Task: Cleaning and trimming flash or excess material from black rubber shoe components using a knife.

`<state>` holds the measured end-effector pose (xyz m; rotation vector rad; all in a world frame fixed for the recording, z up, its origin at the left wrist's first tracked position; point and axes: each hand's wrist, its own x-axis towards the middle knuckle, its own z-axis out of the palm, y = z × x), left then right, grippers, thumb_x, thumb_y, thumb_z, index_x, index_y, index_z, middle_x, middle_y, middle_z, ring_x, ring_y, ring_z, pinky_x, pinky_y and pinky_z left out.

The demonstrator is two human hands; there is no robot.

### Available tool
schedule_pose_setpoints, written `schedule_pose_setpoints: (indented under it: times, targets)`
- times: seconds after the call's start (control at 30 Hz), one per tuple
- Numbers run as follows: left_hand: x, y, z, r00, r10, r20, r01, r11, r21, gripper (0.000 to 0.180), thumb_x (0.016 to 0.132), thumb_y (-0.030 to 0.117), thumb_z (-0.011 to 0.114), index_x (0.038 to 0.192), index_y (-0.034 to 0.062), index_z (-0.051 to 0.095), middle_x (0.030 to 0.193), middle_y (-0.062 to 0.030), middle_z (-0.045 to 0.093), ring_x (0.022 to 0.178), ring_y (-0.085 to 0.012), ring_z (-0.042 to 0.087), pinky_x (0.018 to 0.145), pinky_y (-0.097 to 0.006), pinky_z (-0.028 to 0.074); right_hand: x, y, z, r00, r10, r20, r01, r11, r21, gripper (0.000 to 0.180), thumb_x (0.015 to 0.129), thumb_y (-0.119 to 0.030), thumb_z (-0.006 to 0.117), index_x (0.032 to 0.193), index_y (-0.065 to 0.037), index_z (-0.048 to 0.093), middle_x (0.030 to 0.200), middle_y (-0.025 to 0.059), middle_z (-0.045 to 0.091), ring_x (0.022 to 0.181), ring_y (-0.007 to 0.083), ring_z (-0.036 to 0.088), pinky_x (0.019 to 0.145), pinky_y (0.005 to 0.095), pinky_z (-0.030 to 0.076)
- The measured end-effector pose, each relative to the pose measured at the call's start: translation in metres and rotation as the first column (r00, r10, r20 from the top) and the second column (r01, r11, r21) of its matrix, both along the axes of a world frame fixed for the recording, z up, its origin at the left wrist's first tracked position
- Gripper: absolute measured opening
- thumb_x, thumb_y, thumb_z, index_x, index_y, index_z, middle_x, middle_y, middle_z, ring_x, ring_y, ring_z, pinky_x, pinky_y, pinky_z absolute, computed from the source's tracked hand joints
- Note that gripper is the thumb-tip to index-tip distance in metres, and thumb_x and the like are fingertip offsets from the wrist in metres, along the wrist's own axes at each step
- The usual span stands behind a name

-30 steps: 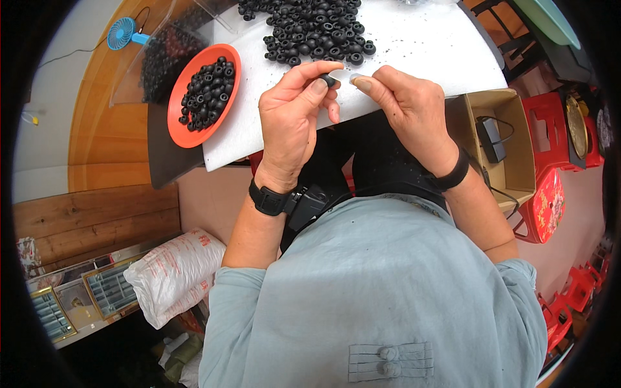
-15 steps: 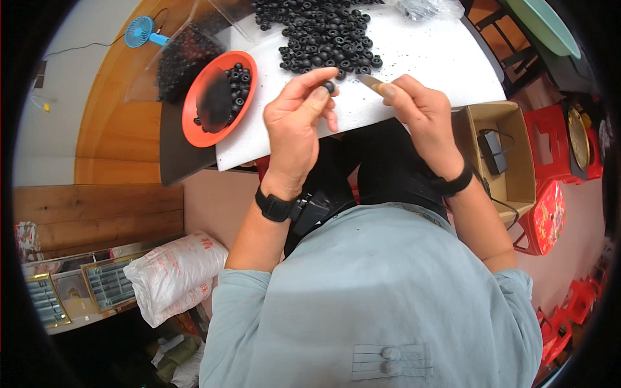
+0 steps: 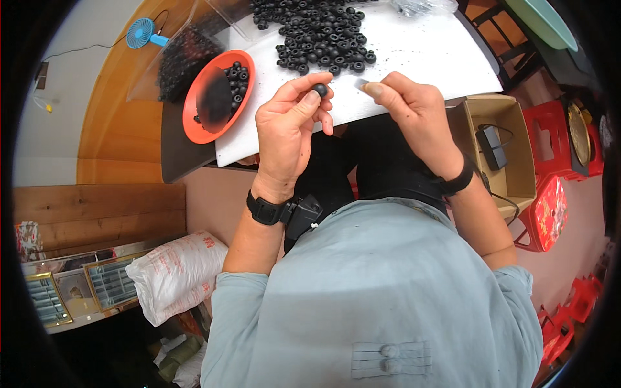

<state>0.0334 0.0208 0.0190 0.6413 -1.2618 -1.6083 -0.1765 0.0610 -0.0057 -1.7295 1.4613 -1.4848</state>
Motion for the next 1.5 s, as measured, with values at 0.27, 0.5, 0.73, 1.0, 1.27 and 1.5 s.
schedule_pose_setpoints:
  times: [0.27,0.5,0.73,1.0,1.27,1.5]
  targets:
    - [-0.01,0.005,-0.003,1.0,-0.015,0.0,0.015,1.0,0.011,0.031,0.102,0.006,0.055,0.129,-0.0092,0.062,0.101,-0.0144,0.066,0.074,-0.0191,0.063,0.065,-0.028,0.053,0.006,0.003,0.006,0.989,-0.047,-0.139,0.047,0.999,-0.003,0.033,0.099,-0.036,0.065,0.079,-0.009,0.069,0.057,0.0091,0.062,0.051,0.0263,0.06,0.049,0.0361,0.044]
    - [-0.013,0.004,-0.008,0.999,-0.025,-0.03,0.027,0.998,0.06,0.03,0.102,0.007,0.057,0.127,-0.0089,0.062,0.099,-0.0145,0.066,0.075,-0.0185,0.063,0.064,-0.029,0.053,0.008,0.003,0.005,0.977,-0.069,-0.203,0.072,0.997,0.007,0.034,0.098,-0.033,0.066,0.074,-0.008,0.065,0.056,0.0106,0.059,0.051,0.0287,0.059,0.048,0.0377,0.043]
    - [0.01,-0.006,0.013,0.978,0.188,0.087,-0.179,0.979,-0.094,0.024,0.098,0.0,0.058,0.117,-0.0058,0.07,0.094,-0.0094,0.067,0.069,-0.0108,0.06,0.061,-0.024,0.052,0.004,0.004,0.003,0.959,-0.015,-0.284,-0.041,0.981,-0.192,0.033,0.095,-0.029,0.07,0.074,-0.006,0.064,0.06,0.0116,0.057,0.049,0.0279,0.051,0.048,0.0366,0.041]
    - [0.083,-0.051,0.054,0.273,0.879,0.392,0.026,0.4,-0.916,0.024,0.082,-0.001,0.071,0.104,0.0073,0.076,0.101,-0.0052,0.067,0.1,-0.0227,0.056,0.088,-0.035,0.046,-0.028,-0.004,0.01,0.999,-0.04,-0.019,0.04,0.999,0.013,0.027,0.098,-0.025,0.069,0.083,-0.003,0.071,0.056,0.0088,0.045,0.048,0.016,0.041,0.047,0.0305,0.034]
    - [0.007,-0.059,0.005,0.419,0.768,0.485,0.267,0.406,-0.874,0.02,0.076,0.0,0.074,0.095,0.0062,0.071,0.093,-0.0095,0.06,0.094,-0.0304,0.055,0.081,-0.042,0.049,-0.031,-0.005,0.005,0.995,-0.024,0.093,0.023,1.0,0.021,0.031,0.097,-0.029,0.069,0.083,-0.002,0.072,0.056,0.0028,0.045,0.052,0.0092,0.039,0.048,0.0284,0.031]
    - [0.0,-0.061,0.0,0.357,0.805,0.473,0.281,0.39,-0.877,0.017,0.081,0.0,0.07,0.098,0.0033,0.069,0.091,-0.01,0.061,0.091,-0.0315,0.056,0.078,-0.042,0.047,-0.032,-0.004,0.002,0.997,-0.043,0.067,0.041,0.998,0.038,0.029,0.098,-0.029,0.068,0.085,-0.003,0.073,0.058,0.0033,0.046,0.054,0.0089,0.04,0.05,0.0279,0.033]
